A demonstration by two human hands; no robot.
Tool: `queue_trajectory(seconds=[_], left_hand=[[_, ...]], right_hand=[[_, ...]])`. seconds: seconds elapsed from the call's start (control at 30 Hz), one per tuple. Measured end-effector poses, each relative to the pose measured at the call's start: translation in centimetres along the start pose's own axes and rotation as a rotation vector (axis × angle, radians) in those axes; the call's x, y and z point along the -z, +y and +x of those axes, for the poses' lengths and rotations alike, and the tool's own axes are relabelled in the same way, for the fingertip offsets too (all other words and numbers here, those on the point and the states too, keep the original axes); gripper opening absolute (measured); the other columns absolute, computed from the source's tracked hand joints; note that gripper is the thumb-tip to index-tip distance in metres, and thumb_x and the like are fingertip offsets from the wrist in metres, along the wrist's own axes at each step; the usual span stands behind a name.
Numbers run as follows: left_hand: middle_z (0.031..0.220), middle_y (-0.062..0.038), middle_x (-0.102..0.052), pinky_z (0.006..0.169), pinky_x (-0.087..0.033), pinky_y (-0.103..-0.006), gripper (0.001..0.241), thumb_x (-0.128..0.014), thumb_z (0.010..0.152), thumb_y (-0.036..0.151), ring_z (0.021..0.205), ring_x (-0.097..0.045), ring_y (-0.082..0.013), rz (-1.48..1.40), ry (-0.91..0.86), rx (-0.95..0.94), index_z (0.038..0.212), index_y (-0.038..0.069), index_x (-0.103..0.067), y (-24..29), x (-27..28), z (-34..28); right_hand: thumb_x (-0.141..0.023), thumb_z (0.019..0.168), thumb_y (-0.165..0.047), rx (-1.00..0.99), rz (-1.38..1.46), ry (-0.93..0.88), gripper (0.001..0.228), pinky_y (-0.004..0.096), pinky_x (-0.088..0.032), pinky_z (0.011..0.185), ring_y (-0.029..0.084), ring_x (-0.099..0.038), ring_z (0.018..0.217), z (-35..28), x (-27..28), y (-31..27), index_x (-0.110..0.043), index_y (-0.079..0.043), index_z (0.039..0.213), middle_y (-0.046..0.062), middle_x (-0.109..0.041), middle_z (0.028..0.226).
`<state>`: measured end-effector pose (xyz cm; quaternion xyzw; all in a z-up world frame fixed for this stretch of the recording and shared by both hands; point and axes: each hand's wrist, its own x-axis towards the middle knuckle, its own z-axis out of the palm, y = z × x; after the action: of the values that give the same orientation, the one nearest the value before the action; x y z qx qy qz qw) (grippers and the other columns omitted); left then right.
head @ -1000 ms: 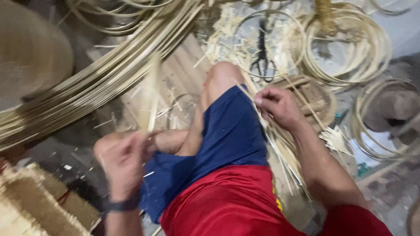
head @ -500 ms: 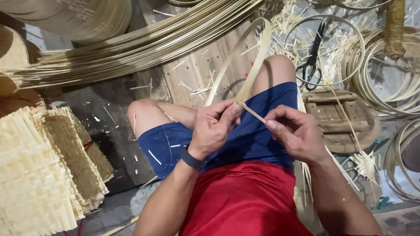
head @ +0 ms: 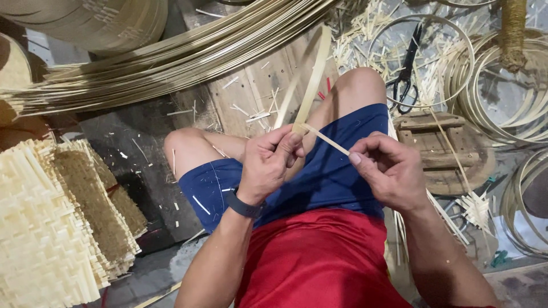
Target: Weaving thin bamboo strips into a circular frame to create a component for a basket or steamer.
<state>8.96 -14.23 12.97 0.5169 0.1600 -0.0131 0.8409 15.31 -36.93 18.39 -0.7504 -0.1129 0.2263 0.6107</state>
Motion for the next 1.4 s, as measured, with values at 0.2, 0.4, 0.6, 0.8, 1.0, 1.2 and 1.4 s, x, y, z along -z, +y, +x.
queue_trajectory(seconds=[0.2,0.4,0.6,0.8,1.0,1.2,1.4], left_hand=[[0.077,0.000,-0.065,0.054,-0.039,-0.0184,0.024,-0.065,0.106,0.019,0.061,-0.048,-0.0026,0.067,0.006,0.009,0.112,-0.001,-0.076,0.7,0.6,-0.2],[0.071,-0.001,-0.064,0.049,-0.035,-0.0198,0.025,-0.066,0.103,0.022,0.055,-0.046,-0.0041,-0.060,0.010,0.112,0.103,-0.002,-0.075,0.9,1.1,-0.4],[0.071,0.000,-0.062,0.051,-0.035,-0.0200,0.025,-0.065,0.104,0.023,0.056,-0.046,-0.0045,-0.175,0.005,0.113,0.099,0.000,-0.072,1.1,1.4,-0.4],[0.075,0.000,-0.062,0.048,-0.036,-0.0221,0.014,-0.066,0.100,0.018,0.058,-0.050,-0.0071,-0.175,0.304,-0.009,0.095,0.005,-0.068,3.3,5.9,-0.1],[0.074,-0.001,-0.060,0.047,-0.033,-0.0224,0.016,-0.065,0.108,0.017,0.056,-0.047,-0.0076,-0.066,0.457,-0.180,0.098,0.004,-0.067,9.0,10.8,-0.1],[0.080,-0.002,-0.058,0.055,-0.036,-0.0257,0.016,-0.066,0.113,0.016,0.063,-0.048,-0.0106,-0.032,0.479,-0.209,0.103,0.005,-0.063,7.8,13.0,0.9],[0.076,-0.004,-0.055,0.053,-0.031,-0.0232,0.023,-0.063,0.121,0.018,0.060,-0.042,-0.0102,0.049,0.416,-0.194,0.103,0.004,-0.062,7.0,12.9,0.9]], right_hand=[[-0.071,0.095,-0.004,-0.005,-0.132,-0.008,0.004,0.018,-0.039,0.060,0.002,-0.051,0.070,0.2,-0.2,0.2,-0.072,-0.001,0.092,-0.002,-0.058,0.084],[-0.073,0.093,-0.006,0.047,-0.171,-0.090,0.005,0.020,-0.042,0.062,0.003,-0.054,0.072,0.7,0.0,-0.2,-0.071,-0.001,0.092,-0.001,-0.061,0.088],[-0.075,0.090,-0.008,0.049,-0.107,-0.116,0.010,0.021,-0.047,0.063,0.007,-0.059,0.074,0.8,0.1,0.5,-0.072,0.000,0.097,0.001,-0.065,0.089],[-0.076,0.095,-0.011,-0.008,-0.383,0.041,0.011,0.025,-0.051,0.066,0.010,-0.063,0.075,-0.4,4.9,3.6,-0.078,-0.002,0.100,0.004,-0.072,0.084],[-0.081,0.098,-0.014,-0.214,-0.488,0.382,0.014,0.025,-0.052,0.073,0.010,-0.065,0.080,-5.2,17.6,7.6,-0.077,-0.003,0.102,0.004,-0.073,0.087],[-0.083,0.098,-0.010,-0.255,-0.559,0.495,0.014,0.027,-0.045,0.069,0.011,-0.057,0.079,-7.1,22.3,8.5,-0.076,0.002,0.099,0.006,-0.067,0.081],[-0.074,0.097,-0.010,-0.247,0.138,0.649,0.008,0.028,-0.054,0.066,0.015,-0.067,0.075,-7.5,22.1,7.9,-0.070,-0.005,0.103,0.007,-0.072,0.090]])
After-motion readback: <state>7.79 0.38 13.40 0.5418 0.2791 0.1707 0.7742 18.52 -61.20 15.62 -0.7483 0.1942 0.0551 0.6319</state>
